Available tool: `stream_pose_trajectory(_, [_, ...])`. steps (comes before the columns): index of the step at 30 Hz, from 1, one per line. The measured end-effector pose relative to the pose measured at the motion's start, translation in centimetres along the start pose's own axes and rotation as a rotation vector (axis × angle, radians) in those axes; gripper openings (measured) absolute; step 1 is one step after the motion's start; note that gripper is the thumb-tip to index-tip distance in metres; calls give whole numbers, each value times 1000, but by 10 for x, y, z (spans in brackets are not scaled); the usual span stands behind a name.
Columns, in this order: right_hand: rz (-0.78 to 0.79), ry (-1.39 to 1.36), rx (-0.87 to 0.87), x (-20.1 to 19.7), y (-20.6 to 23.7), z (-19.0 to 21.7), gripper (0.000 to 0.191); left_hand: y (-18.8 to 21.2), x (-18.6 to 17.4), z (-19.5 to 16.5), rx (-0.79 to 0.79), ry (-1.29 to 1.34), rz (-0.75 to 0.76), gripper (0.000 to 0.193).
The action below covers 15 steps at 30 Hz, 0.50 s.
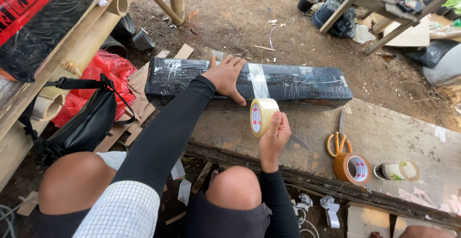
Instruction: The person sits at a wooden table and repeatedly wraps a long, black-wrapped package with clear packing tape. They pull tape from a roll, press it along the package, and smooth it down. The person also briefly handles a small white label or receipt near the end of the clip.
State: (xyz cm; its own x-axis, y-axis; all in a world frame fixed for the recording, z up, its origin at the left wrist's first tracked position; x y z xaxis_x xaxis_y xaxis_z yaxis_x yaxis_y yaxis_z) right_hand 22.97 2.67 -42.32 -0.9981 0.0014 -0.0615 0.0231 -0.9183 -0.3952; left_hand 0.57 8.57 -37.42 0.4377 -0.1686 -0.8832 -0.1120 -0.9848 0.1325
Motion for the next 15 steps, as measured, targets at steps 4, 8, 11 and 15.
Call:
stream_pose_trajectory(4, [3, 148, 61, 6, 10, -16, 39, -8, -5, 3, 6, 70, 62, 140])
stream_pose_trajectory(8, [-19, 124, 21, 11, 17, -24, 37, -24, 2, -27, 23, -73, -180, 102])
stream_pose_trajectory(11, [-78, 152, -36, 4, 15, -19, 31, -29, 36, -68, 106, -68, -546, 99])
stream_pose_trajectory(15, [-348, 161, -39, -43, -32, -18, 34, -44, 57, -81, 80, -53, -495, 102])
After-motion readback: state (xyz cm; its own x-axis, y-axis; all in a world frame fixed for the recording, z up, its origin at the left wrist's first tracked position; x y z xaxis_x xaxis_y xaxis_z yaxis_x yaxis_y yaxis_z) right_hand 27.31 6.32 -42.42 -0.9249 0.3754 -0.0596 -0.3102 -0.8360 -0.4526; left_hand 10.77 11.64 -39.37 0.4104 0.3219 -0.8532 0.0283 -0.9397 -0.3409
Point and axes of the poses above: each hand's wrist, its own y-axis away from the middle knuckle, its own x-axis out of the palm, z = x × y, the point moved 5 cm from there along -y, towards the middle knuckle, and after that the axes turned 8 degrees about y, right-handed, at the moved point
